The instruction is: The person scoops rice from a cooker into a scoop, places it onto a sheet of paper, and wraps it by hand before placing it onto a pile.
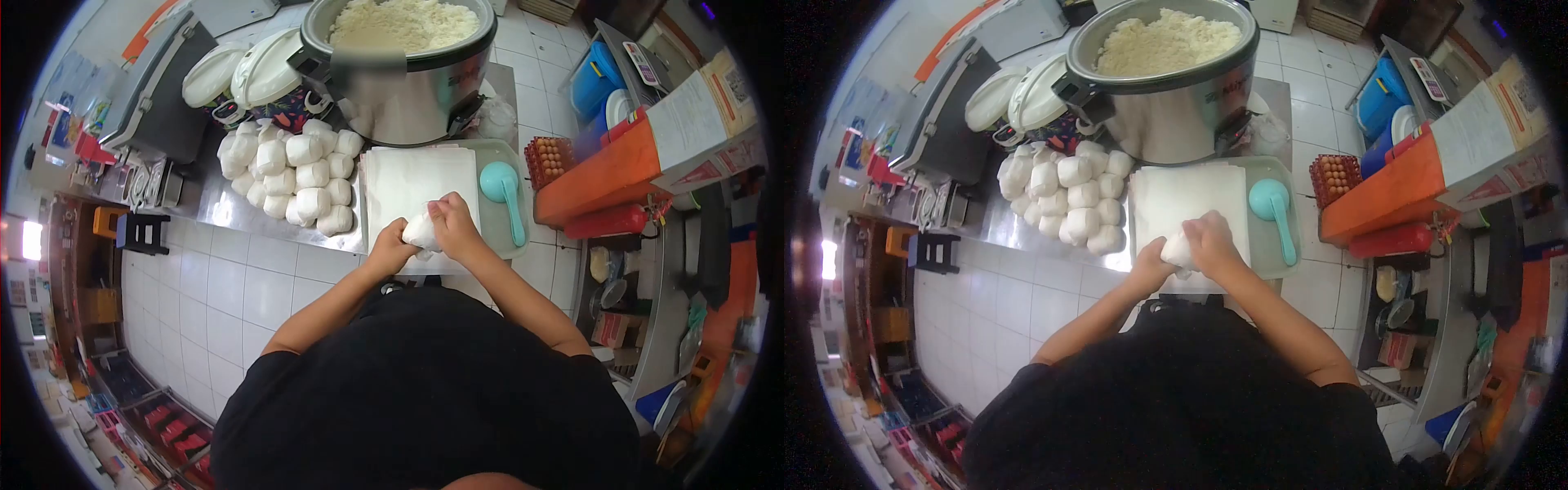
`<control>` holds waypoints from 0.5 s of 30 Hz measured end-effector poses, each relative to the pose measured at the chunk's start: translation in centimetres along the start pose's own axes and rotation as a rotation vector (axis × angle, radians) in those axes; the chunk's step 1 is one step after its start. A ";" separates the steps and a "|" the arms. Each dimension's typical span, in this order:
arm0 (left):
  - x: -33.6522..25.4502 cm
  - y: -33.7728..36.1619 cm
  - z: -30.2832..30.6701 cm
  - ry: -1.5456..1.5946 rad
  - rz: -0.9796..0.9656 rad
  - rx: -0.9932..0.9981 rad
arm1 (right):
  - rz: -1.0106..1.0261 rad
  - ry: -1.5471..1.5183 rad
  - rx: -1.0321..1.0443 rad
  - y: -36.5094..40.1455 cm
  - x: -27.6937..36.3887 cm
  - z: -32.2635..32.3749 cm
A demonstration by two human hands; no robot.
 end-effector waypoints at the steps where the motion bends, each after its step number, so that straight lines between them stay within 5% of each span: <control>1: 0.3 0.2 0.2 0.004 0.004 -0.020 | 0.010 -0.020 0.058 -0.2 0.9 0.2; 7: 1.2 1.7 2.5 0.133 0.070 -0.238 | 0.036 -0.018 0.196 -1.1 4.5 -2.2; 10: 1.8 1.3 4.3 0.110 -0.071 -0.427 | 0.046 -0.059 0.249 -2.2 6.5 -4.1; 13: 3.0 0.5 6.8 0.035 -0.057 -0.384 | 0.004 -0.095 0.286 -3.5 8.4 -6.1; 15: 1.9 0.2 9.9 -0.046 -0.451 -0.501 | -0.076 -0.169 0.398 -4.0 10.3 -7.4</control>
Point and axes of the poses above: each hand's wrist, its own y-axis away from the middle knuckle, its own z-axis out of the back of the hand, x = y × z, the point moved 4 cm from there along -y, towards the middle knuckle, and after that the axes turned 15 degrees about -x, right-handed, at the moved point
